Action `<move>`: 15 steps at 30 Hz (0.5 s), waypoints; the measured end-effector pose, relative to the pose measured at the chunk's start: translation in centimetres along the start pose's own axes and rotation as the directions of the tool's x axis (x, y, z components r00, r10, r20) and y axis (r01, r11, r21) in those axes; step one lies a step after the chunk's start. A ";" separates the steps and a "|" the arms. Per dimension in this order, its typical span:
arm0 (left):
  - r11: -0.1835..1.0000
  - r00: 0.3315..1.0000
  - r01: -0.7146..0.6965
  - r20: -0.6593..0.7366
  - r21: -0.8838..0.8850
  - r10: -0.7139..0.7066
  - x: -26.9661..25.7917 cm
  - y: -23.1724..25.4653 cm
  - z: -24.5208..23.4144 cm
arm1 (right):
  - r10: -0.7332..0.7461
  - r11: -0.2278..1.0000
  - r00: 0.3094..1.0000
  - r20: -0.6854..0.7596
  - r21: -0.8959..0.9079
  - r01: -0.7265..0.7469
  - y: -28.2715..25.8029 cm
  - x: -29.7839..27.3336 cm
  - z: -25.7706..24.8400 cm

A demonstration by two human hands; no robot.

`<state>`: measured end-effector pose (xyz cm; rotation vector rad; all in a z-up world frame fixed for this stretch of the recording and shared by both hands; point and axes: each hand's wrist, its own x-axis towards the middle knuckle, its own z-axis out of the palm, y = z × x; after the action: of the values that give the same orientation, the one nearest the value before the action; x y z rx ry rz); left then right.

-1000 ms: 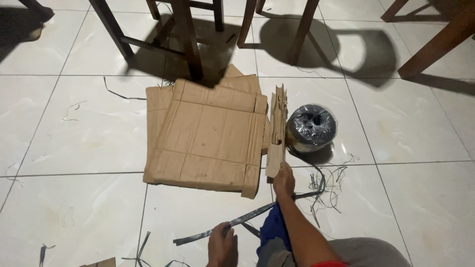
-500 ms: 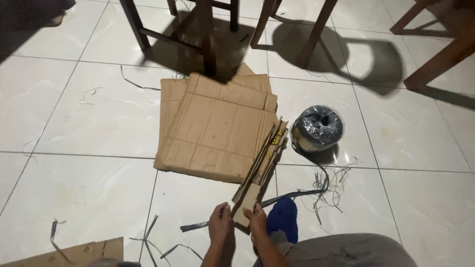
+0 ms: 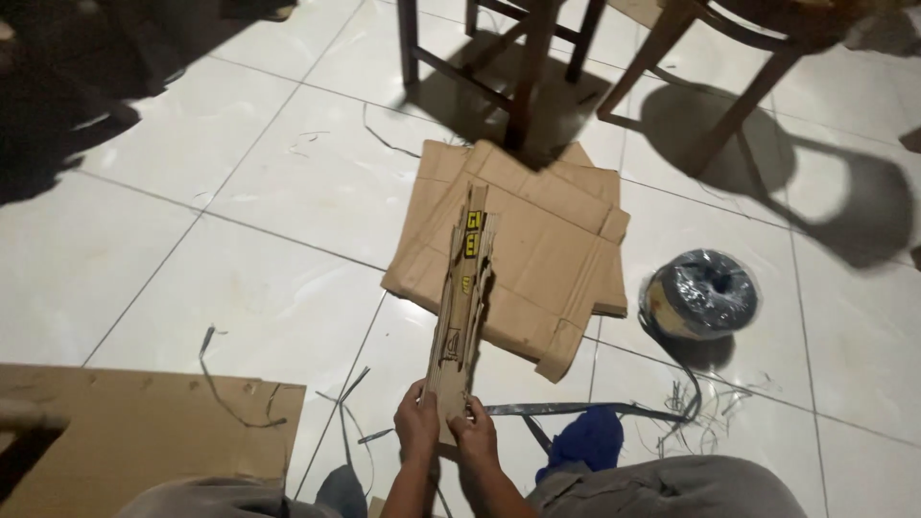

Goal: Wrapping wooden chair legs with cardboard and wire for protection

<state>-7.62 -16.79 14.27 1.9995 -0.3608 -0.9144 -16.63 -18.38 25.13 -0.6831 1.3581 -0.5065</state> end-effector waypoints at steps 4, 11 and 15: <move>0.996 0.995 0.071 -0.072 -0.057 -0.075 1.5 -2.5 -1.9 | -0.079 0.969 0.997 0.021 -0.234 0.081 4.5 3.1 1.4; 0.992 0.982 -0.083 -0.180 -0.098 0.065 1.4 -6.8 -4.1 | -0.218 0.836 0.975 -0.050 -0.524 0.160 13.4 10.3 2.8; 0.959 0.992 -0.069 -0.118 -0.275 0.038 -1.7 -4.1 -6.7 | -0.252 0.860 0.962 -0.106 -0.480 0.173 13.4 9.2 5.0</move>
<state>-4.36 -9.51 13.99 1.7641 -0.2090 -0.7694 -11.05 -14.45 9.60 -1.2222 1.5898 -0.4177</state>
